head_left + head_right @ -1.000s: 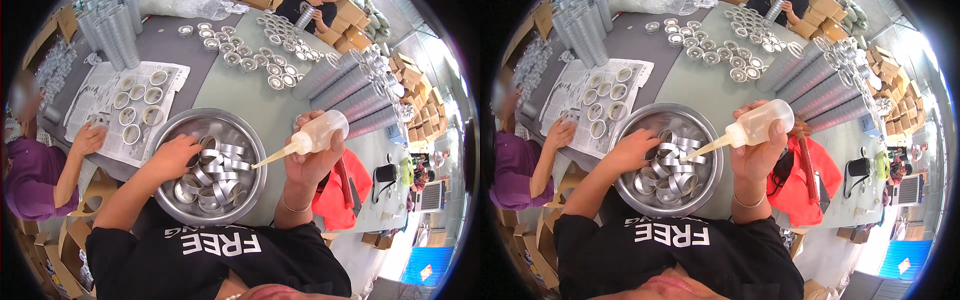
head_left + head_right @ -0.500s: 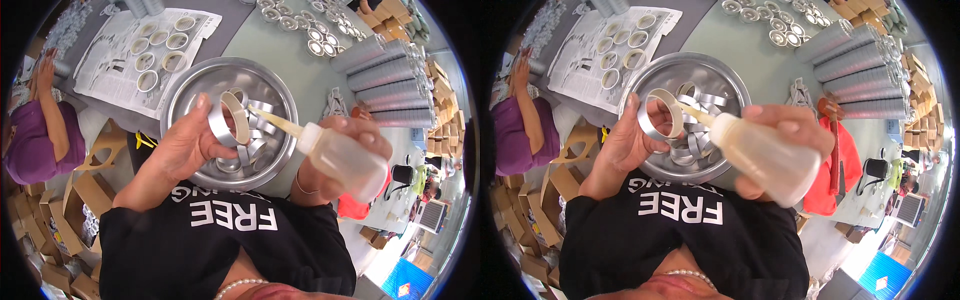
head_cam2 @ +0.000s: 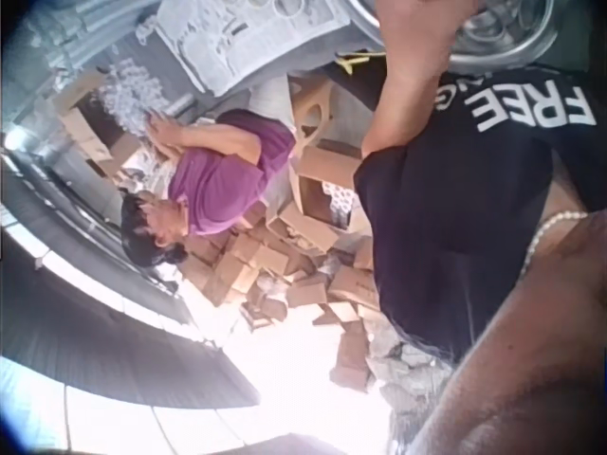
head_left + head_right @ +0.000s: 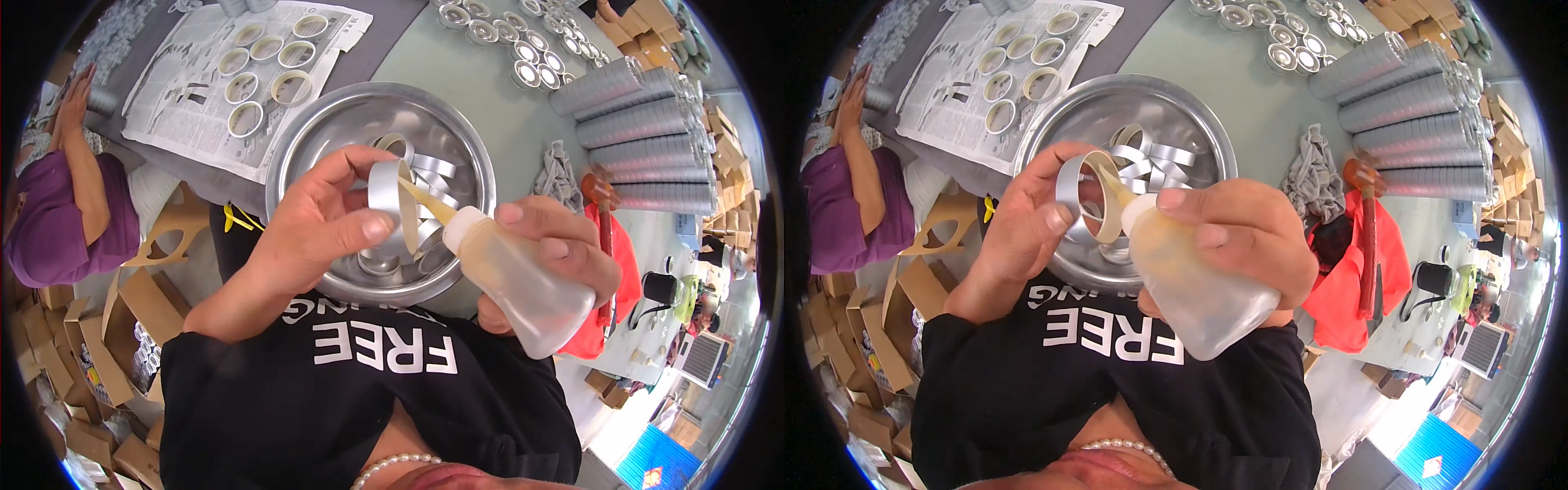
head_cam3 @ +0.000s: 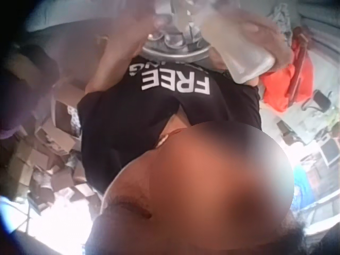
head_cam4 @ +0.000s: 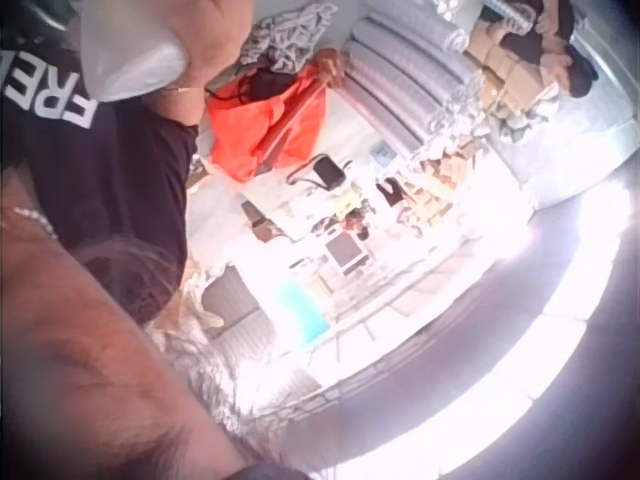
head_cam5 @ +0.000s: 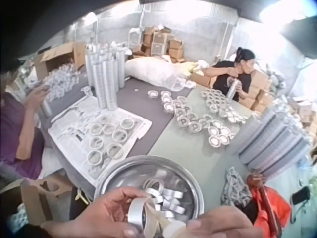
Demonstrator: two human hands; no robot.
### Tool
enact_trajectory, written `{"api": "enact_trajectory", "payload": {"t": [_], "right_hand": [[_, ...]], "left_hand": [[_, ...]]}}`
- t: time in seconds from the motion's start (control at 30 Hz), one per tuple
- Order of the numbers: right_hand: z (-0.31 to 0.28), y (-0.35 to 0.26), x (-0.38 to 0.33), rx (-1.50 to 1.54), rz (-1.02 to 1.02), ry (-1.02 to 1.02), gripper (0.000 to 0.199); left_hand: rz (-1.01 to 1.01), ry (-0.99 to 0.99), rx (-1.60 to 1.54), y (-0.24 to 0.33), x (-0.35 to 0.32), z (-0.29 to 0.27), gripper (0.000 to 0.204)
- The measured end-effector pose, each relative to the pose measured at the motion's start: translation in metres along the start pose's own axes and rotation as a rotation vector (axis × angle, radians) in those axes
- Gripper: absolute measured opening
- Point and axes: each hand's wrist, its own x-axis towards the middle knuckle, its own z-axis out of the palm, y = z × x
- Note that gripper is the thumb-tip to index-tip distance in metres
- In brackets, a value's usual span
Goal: The person applies a viscous substance from a squeeze bottle onto the inner rim of small metal rings. They pick up each ring from a metal bowl, apply the substance, and place the ring back into the bowl. The process is repeated for multiple rings in a repetitive assembly line fashion.
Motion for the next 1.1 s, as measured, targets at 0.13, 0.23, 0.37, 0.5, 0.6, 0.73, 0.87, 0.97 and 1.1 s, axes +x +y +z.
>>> {"api": "enact_trajectory", "payload": {"t": [0.13, 0.23, 0.37, 0.5, 0.6, 0.73, 0.87, 0.97, 1.1], "right_hand": [[-0.003, 0.000, 0.003, 0.160, 0.070, 0.054, 0.068], [-0.007, 0.002, 0.005, 0.102, 0.105, 0.067, 0.063], [-0.006, 0.007, 0.007, -0.005, 0.173, 0.134, 0.059], [0.003, 0.008, 0.008, 0.019, 0.360, 0.289, 0.057], [0.004, 0.010, 0.010, 0.142, 0.513, 0.349, 0.054], [0.012, 0.021, 0.013, 0.414, 0.725, 0.383, 0.049], [-0.002, 0.043, 0.009, 1.059, 0.903, 0.482, 0.052], [-0.027, 0.046, -0.001, 1.142, 0.873, 0.735, 0.048], [-0.012, 0.053, 0.015, 0.981, 0.843, 0.851, 0.042]], "left_hand": [[0.205, -0.011, 0.175, 0.005, 0.000, 0.001, 0.070], [0.411, -0.036, 0.347, 0.002, 0.003, -0.001, 0.072], [0.564, -0.094, 0.654, 0.012, 0.001, -0.001, 0.065], [0.724, -0.160, 0.867, 0.017, 0.004, -0.002, 0.055], [0.814, -0.165, 0.895, 0.012, 0.005, -0.003, 0.048], [0.895, -0.203, 0.884, 0.006, 0.005, -0.012, 0.047], [0.795, -0.017, 0.954, 0.026, -0.001, -0.019, 0.055], [0.490, 0.442, 1.124, 0.033, -0.004, -0.045, 0.063], [0.147, 0.549, 1.547, 0.001, -0.029, -0.211, 0.061]]}}
